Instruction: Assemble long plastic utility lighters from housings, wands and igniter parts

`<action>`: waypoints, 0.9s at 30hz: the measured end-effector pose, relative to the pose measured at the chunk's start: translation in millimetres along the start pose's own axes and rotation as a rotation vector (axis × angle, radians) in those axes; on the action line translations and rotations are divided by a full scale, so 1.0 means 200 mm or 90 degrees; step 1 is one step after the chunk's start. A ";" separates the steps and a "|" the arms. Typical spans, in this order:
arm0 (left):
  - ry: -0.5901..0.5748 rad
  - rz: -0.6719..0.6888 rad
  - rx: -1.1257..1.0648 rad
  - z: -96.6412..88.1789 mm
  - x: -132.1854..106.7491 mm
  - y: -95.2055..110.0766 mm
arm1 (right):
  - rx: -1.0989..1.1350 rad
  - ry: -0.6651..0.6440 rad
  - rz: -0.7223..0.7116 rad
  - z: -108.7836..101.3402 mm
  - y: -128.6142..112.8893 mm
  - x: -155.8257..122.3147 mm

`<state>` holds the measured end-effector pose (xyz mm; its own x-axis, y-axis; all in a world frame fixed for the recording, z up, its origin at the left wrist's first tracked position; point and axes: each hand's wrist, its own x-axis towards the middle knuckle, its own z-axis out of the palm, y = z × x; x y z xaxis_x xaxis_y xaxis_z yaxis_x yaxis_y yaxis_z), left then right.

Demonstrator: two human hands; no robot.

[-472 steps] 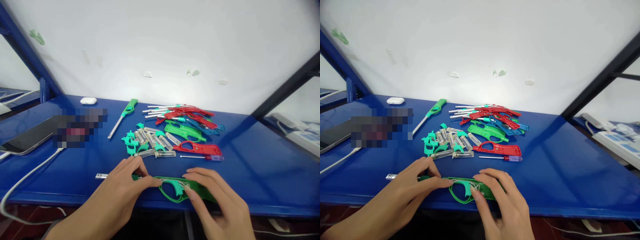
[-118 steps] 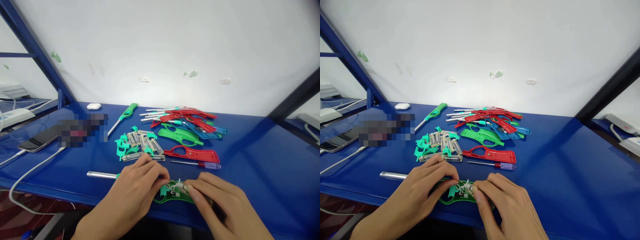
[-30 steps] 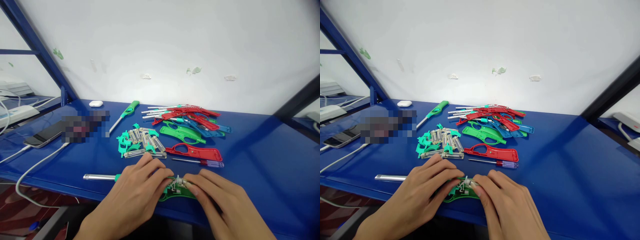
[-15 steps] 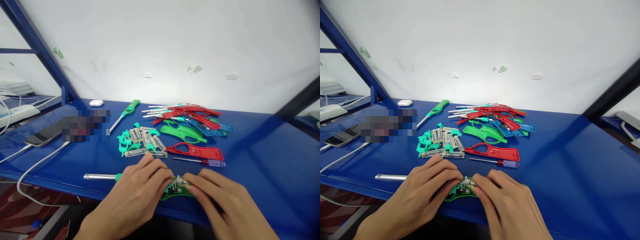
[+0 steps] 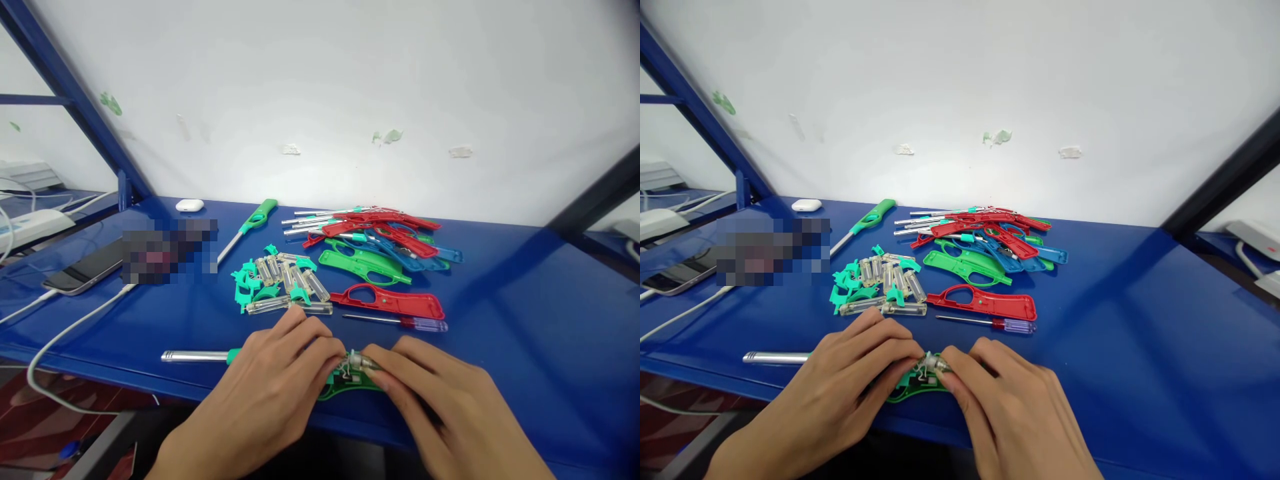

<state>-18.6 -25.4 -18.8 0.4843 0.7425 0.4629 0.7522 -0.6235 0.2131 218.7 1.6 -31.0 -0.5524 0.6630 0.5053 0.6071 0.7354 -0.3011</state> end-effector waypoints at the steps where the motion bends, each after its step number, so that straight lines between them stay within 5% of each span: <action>1: 0.000 0.000 0.000 0.00 0.00 0.00 | 0.001 0.000 0.000 0.00 0.00 0.00; 27: 0.030 -0.002 -0.015 0.00 0.00 0.00 | -0.043 0.040 -0.005 -0.02 -0.02 0.02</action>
<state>-19.1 -26.1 -18.4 0.4598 0.7324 0.5021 0.7427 -0.6271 0.2347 216.0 0.1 -25.5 -0.5214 0.6459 0.5576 0.6419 0.7275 -0.2425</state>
